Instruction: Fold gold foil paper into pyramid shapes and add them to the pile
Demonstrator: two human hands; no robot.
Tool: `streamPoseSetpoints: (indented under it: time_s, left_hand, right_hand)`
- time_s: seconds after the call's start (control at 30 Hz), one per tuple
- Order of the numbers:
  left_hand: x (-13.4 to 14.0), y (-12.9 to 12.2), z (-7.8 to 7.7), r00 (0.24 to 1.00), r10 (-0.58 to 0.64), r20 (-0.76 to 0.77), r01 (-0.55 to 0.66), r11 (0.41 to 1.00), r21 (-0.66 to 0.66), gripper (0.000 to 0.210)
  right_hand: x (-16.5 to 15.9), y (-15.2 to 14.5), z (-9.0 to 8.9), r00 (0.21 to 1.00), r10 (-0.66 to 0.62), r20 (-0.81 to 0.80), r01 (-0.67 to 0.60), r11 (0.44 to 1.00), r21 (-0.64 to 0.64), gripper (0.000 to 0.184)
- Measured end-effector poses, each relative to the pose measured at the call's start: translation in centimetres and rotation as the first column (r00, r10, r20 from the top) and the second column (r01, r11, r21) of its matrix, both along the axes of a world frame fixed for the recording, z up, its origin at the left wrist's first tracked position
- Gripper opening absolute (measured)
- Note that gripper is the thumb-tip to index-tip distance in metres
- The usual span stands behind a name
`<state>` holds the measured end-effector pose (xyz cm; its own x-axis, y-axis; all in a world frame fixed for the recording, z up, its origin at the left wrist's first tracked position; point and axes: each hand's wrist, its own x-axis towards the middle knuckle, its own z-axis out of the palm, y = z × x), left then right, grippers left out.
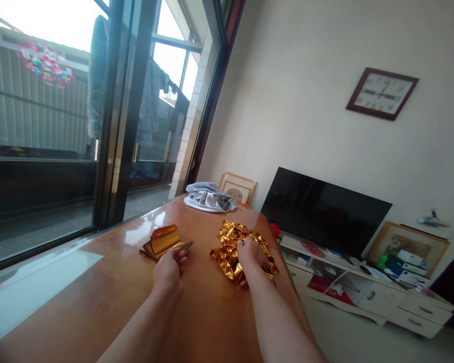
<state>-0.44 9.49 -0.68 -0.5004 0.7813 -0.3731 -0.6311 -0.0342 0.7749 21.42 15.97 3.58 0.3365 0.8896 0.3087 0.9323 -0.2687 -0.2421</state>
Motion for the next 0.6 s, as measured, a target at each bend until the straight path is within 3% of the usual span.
streamPoseSetpoints:
  time_s: [0.17,0.33,0.6]
  left_hand:
    - [-0.5,0.4,-0.1,0.997,0.071,0.004,-0.071,0.997,-0.021,0.028]
    - [-1.4,0.8,-0.1,0.979,0.201,-0.019,-0.202,0.979,-0.036,0.019]
    - [-3.2,0.7,0.6,0.944,0.330,-0.016,-0.330,0.944,0.019,0.014]
  right_hand:
    - [-0.6,-1.1,-0.5,0.999,0.049,-0.009,-0.049,0.998,0.042,0.037]
    - [-3.1,-2.3,-1.4,0.977,0.212,-0.023,-0.209,0.975,0.077,0.034]
    - [-8.5,-3.3,-3.1,0.852,0.522,-0.028,-0.519,0.851,0.082,0.025]
